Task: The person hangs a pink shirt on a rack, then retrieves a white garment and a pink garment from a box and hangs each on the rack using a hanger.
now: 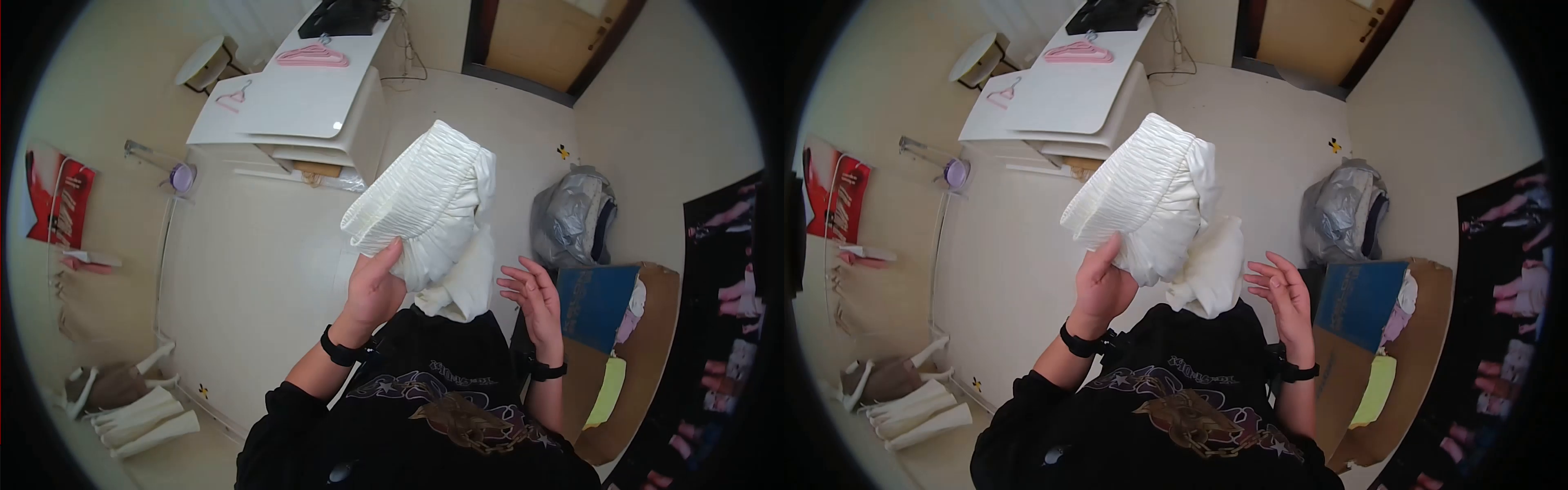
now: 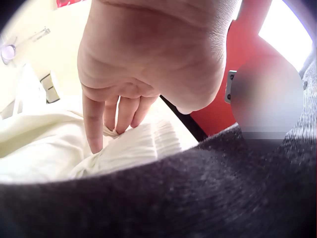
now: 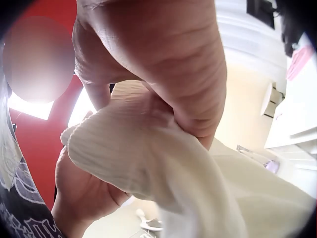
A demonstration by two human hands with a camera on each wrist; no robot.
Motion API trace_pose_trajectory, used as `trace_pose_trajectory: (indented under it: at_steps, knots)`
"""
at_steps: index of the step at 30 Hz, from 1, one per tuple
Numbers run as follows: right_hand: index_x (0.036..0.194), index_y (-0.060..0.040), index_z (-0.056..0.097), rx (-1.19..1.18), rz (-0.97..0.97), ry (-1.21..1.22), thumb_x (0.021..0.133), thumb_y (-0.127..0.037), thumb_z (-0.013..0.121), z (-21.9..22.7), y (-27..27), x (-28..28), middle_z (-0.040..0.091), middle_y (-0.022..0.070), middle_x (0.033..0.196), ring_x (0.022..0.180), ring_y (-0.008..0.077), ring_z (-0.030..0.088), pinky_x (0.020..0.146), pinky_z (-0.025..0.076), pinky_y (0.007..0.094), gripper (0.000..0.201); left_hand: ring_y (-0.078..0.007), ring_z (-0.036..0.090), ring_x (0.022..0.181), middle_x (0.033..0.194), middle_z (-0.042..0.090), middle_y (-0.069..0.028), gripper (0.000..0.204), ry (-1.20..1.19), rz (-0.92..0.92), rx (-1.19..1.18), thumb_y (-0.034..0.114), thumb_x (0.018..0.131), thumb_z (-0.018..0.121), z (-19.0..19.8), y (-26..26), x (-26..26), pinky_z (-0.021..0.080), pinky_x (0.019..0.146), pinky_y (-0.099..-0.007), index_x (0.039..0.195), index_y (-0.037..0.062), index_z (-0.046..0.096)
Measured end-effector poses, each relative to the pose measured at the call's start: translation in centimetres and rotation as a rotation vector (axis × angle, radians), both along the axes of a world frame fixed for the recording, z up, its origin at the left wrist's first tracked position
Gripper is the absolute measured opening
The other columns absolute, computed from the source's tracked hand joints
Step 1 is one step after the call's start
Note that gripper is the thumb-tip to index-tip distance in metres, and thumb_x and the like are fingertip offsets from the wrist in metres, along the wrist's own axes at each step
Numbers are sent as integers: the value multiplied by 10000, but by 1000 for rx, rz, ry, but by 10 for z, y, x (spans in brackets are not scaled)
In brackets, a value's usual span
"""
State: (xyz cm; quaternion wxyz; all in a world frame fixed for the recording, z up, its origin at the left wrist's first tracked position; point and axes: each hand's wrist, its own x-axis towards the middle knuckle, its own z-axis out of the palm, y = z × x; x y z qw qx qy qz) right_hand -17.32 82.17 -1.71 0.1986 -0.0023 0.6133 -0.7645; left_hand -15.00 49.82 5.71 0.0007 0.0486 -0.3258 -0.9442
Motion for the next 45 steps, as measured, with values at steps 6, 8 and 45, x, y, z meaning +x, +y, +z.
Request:
trace_pose_trajectory:
  at_steps: [6,8,45]
  knots:
    - [1669,-27,343,-375,578,160,1071,-583,649,10,-108,-93,602,212,1530,1342,321,655,1147,498,437,872,-292,499,1509,1622,532,-158,564,80,294,-225,116,1112,544,-12,-5,14,355,1273,-447,1637,-31,401]
    - [1685,-18,298,-483,689,98,1032,-556,728,3,-145,-114,556,196,1572,1382,309,618,1176,471,441,949,-291,507,1504,1612,544,-160,568,67,345,-275,117,1107,561,-21,-18,15,355,1271,-441,1633,-34,408]
    - [1434,21,605,-81,310,35,975,52,549,28,-498,-286,712,114,1356,1221,215,701,1071,550,364,463,4,325,664,752,382,126,239,-458,681,-757,36,941,735,-53,-318,-71,254,593,-223,1161,63,646]
